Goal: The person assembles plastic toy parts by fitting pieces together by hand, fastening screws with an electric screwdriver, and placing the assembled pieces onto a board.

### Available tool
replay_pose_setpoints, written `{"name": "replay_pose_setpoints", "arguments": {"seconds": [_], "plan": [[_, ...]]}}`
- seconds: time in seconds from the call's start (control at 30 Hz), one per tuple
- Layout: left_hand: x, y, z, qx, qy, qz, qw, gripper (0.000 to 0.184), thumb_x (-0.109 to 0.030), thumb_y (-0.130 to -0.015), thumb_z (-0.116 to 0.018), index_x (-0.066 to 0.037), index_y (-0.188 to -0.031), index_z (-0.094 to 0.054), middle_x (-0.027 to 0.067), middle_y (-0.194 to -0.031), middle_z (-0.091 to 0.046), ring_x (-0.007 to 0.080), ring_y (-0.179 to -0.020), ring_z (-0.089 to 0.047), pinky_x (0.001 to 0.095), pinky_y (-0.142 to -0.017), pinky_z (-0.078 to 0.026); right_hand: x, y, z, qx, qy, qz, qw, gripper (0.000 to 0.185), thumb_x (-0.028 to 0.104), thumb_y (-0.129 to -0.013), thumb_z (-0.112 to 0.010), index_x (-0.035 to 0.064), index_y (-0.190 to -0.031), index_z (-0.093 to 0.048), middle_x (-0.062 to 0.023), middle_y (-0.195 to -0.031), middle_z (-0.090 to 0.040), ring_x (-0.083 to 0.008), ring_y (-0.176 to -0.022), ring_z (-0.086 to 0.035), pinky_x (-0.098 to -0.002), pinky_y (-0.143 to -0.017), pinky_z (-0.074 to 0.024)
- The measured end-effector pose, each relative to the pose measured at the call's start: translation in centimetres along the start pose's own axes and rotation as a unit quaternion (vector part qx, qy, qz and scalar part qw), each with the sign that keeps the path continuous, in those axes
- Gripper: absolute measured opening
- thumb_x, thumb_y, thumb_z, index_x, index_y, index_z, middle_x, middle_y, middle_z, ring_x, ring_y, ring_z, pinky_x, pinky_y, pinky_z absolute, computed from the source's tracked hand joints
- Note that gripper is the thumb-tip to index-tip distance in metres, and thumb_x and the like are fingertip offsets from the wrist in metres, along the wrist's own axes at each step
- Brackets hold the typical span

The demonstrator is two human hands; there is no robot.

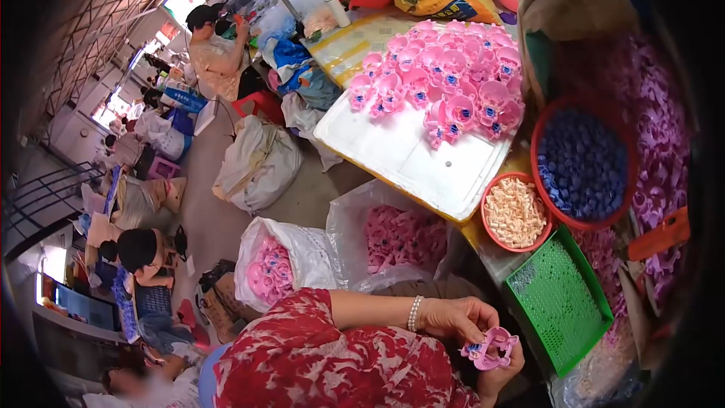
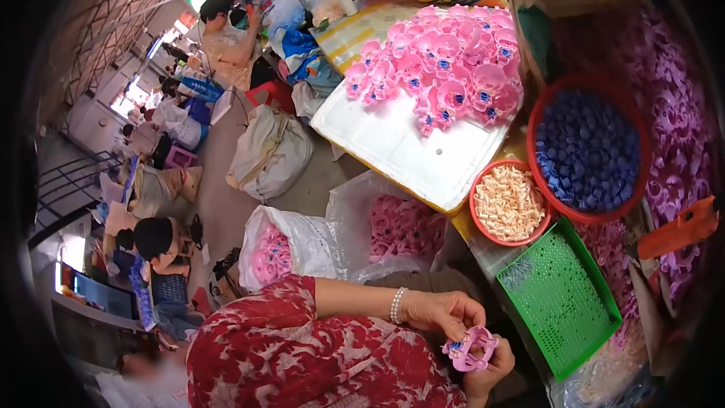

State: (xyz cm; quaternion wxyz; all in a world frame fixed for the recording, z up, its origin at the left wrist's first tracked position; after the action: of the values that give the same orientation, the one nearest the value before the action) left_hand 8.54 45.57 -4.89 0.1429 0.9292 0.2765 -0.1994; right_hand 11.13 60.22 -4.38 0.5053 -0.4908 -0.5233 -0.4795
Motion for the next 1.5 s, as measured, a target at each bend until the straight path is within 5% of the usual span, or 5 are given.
{"name": "replay_pose_setpoints", "arguments": {"seconds": [0.67,0.93,1.03,1.27,1.5], "plan": [[-0.4,1.4,1.2,-0.015,0.033,-0.038,0.999,0.030,-0.007,-0.074,-0.072,-0.003,-0.098,-0.054,0.0043,-0.081,-0.063,0.0097,-0.069,-0.062,0.0209,-0.060,-0.053,1.3,-1.2,-2.6,-0.002,-0.005,-0.027,1.000,0.030,0.030,-0.080,-0.069,0.0014,-0.077,-0.059,0.0010,-0.068,-0.055,-0.0056,-0.060,-0.048,-0.0205,-0.054,-0.0368],[-0.2,1.9,1.4,-0.008,0.048,-0.025,0.999,0.029,-0.006,-0.075,-0.071,-0.002,-0.099,-0.054,0.0049,-0.080,-0.063,0.0108,-0.068,-0.063,0.0218,-0.059,-0.053,0.5,-1.4,-2.0,0.064,-0.017,-0.031,0.997,0.019,0.013,-0.078,-0.065,-0.0011,-0.067,-0.058,0.0005,-0.060,-0.053,-0.0054,-0.055,-0.046,-0.0214,-0.050,-0.0354],[-0.2,2.2,1.1,-0.013,0.046,-0.018,0.999,0.028,-0.006,-0.075,-0.071,-0.002,-0.098,-0.055,0.0050,-0.080,-0.063,0.0109,-0.068,-0.063,0.0223,-0.060,-0.053,0.1,-1.4,-1.8,0.097,-0.022,-0.034,0.994,0.031,0.029,-0.079,-0.071,-0.0010,-0.082,-0.065,0.0004,-0.068,-0.059,-0.0059,-0.060,-0.051,-0.0204,-0.053,-0.0391],[-0.2,1.9,0.7,-0.028,0.041,-0.042,0.998,0.020,-0.006,-0.078,-0.067,-0.004,-0.094,-0.057,0.0040,-0.081,-0.063,0.0108,-0.065,-0.063,0.0216,-0.056,-0.053,0.5,-1.5,-2.1,0.026,-0.045,-0.030,0.998,0.023,0.017,-0.077,-0.070,-0.0004,-0.068,-0.058,0.0029,-0.060,-0.052,-0.0039,-0.056,-0.044,-0.0209,-0.050,-0.0344],[-0.2,1.9,1.0,-0.034,0.016,-0.033,0.999,0.032,-0.009,-0.078,-0.069,-0.003,-0.104,-0.052,0.0024,-0.087,-0.060,0.0078,-0.074,-0.059,0.0200,-0.065,-0.050,0.2,-1.1,-1.5,0.024,-0.007,-0.033,0.999,0.031,0.030,-0.079,-0.070,0.0014,-0.078,-0.059,0.0016,-0.069,-0.054,-0.0063,-0.062,-0.049,-0.0217,-0.055,-0.0380]]}}
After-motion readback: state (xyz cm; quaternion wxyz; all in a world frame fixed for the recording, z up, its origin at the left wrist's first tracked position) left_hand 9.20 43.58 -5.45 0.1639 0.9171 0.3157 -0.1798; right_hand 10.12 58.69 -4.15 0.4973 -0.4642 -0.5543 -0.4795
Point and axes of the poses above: each hand's wrist, its own y-axis away from the middle knuckle, its own z-axis out of the back of the hand, x = y × z, the point moved 4 cm from there along -y, towards the middle knuckle
